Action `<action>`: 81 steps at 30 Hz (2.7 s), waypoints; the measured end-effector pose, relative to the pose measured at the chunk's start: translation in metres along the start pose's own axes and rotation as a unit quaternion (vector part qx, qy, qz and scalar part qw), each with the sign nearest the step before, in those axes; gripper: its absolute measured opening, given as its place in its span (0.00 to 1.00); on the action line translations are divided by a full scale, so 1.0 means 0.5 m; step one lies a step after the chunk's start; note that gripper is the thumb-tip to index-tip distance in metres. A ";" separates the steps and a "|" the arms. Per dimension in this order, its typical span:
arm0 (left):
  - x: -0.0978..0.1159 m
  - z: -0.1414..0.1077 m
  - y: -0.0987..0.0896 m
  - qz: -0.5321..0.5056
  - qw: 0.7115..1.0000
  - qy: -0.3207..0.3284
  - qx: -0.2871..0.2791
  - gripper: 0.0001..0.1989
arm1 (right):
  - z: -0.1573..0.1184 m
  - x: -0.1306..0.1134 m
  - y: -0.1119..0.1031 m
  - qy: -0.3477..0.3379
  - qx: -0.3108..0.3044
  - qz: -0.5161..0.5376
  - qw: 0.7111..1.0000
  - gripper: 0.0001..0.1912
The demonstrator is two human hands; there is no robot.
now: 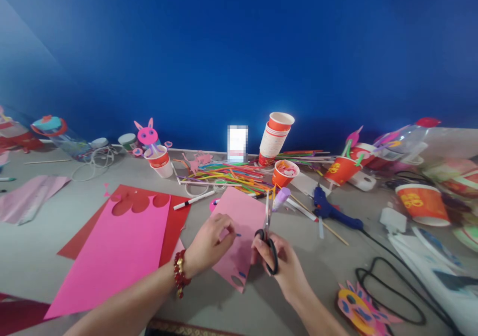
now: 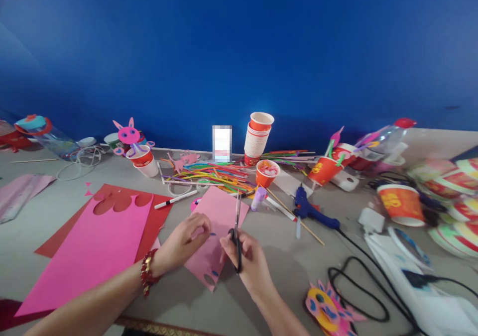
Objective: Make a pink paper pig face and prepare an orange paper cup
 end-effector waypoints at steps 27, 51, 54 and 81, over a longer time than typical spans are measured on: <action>0.065 -0.074 0.035 0.278 0.944 0.079 -0.160 0.04 | -0.046 0.010 0.006 -0.103 -0.113 -0.343 0.927 0.04; 0.052 -0.115 0.054 0.205 0.961 0.131 -0.134 0.08 | -0.137 0.041 0.067 -0.247 -0.288 -0.563 0.735 0.14; 0.053 -0.106 0.064 0.238 0.954 0.125 -0.130 0.09 | -0.137 0.046 0.062 -0.239 -0.285 -0.560 0.740 0.15; 0.048 -0.092 0.096 0.252 0.949 0.133 -0.130 0.04 | -0.137 0.041 0.063 -0.245 -0.288 -0.560 0.737 0.18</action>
Point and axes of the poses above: each hand's wrist, its own z-axis towards the middle knuckle, its own y-axis out of the palm, x = y × z, the point moved 10 cm from there along z, towards the middle knuckle, and after that the axes turned 1 degree about x, right-handed, at the moved point
